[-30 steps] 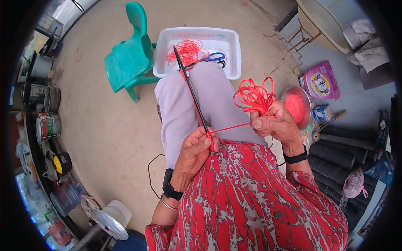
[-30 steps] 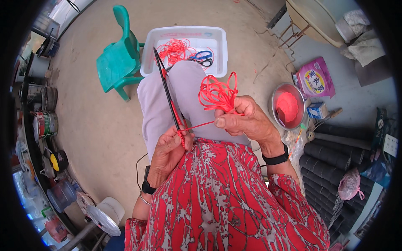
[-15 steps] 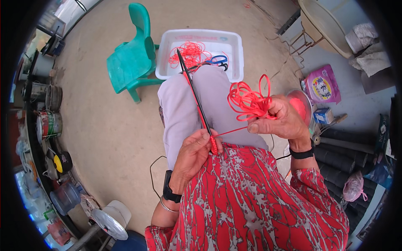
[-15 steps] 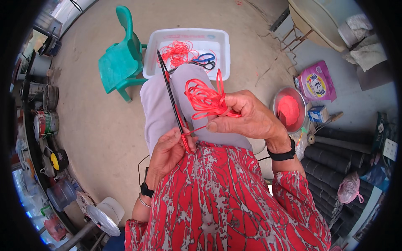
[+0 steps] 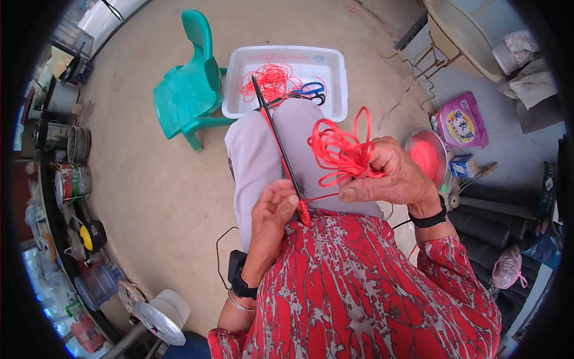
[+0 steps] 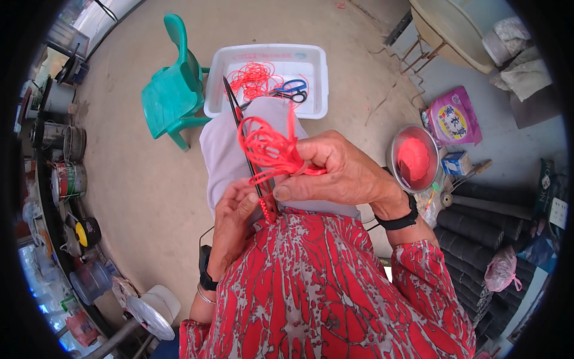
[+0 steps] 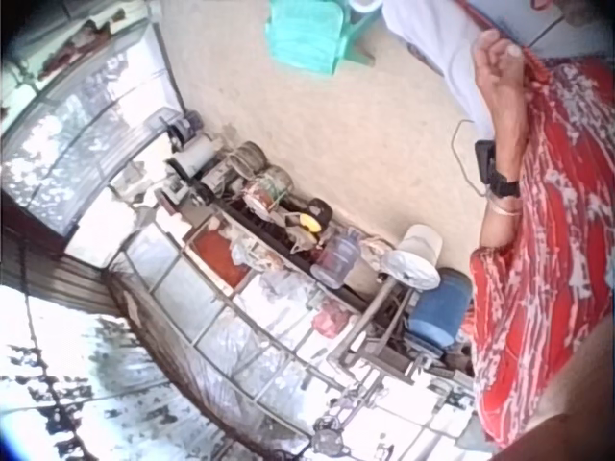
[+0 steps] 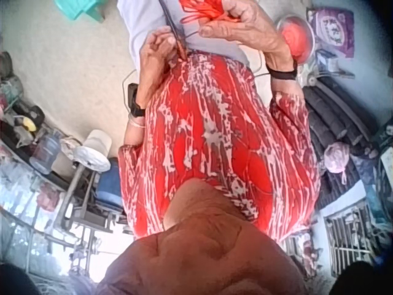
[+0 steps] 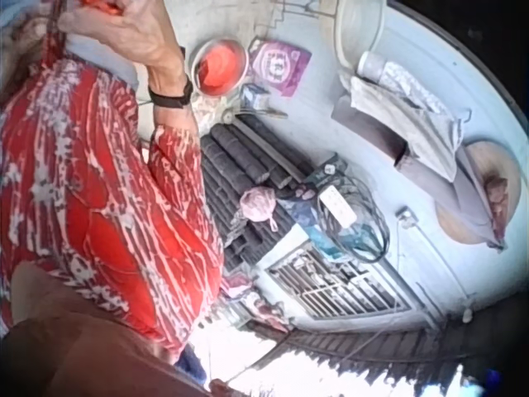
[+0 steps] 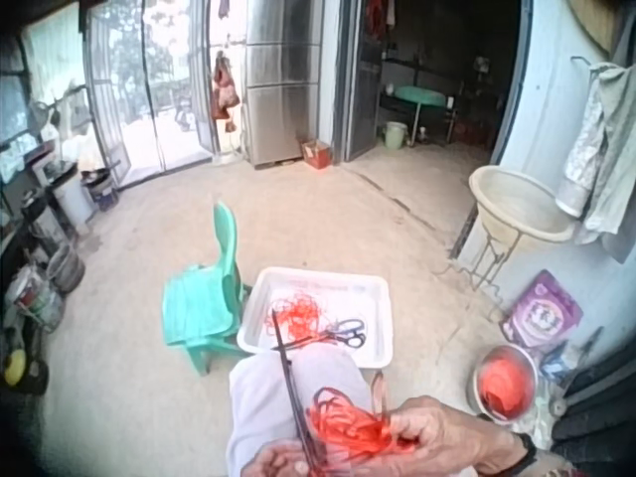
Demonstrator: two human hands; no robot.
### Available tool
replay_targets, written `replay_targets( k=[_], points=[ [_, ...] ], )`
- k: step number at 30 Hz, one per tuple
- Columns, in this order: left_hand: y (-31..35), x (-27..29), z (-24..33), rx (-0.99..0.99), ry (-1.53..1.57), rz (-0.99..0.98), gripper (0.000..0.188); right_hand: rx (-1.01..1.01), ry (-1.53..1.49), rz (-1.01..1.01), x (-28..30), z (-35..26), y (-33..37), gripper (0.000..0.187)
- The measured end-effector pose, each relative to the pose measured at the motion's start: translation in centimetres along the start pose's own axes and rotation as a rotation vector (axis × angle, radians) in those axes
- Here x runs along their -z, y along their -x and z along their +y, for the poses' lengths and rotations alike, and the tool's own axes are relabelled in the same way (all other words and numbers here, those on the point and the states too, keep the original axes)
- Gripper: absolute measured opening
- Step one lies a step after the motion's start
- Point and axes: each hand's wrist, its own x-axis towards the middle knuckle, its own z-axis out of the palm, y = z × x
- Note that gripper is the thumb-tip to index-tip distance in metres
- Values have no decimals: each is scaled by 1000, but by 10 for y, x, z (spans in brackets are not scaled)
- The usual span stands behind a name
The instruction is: Wrapping a red plastic cord around a black metal frame.
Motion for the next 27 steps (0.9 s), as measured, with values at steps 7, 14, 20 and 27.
replay_targets(
  k=[7, 14, 20, 27],
  points=[
    [-2, -12, 22, -683, -689, -150, 19, -12, -133, -11, -3, -9, -15, 28],
    [-3, -9, 21, -417, -404, -99, 10, -119, -253, 214, 16, 27, -37, 27],
    [-4, -6, 19, -289, -193, -94, 19, 135, -998, 462, 43, 72, -39, 23],
    [-1, -11, 26, -329, -317, -63, 26, 417, -1283, 229, 70, 91, -43, 24]
  ],
)
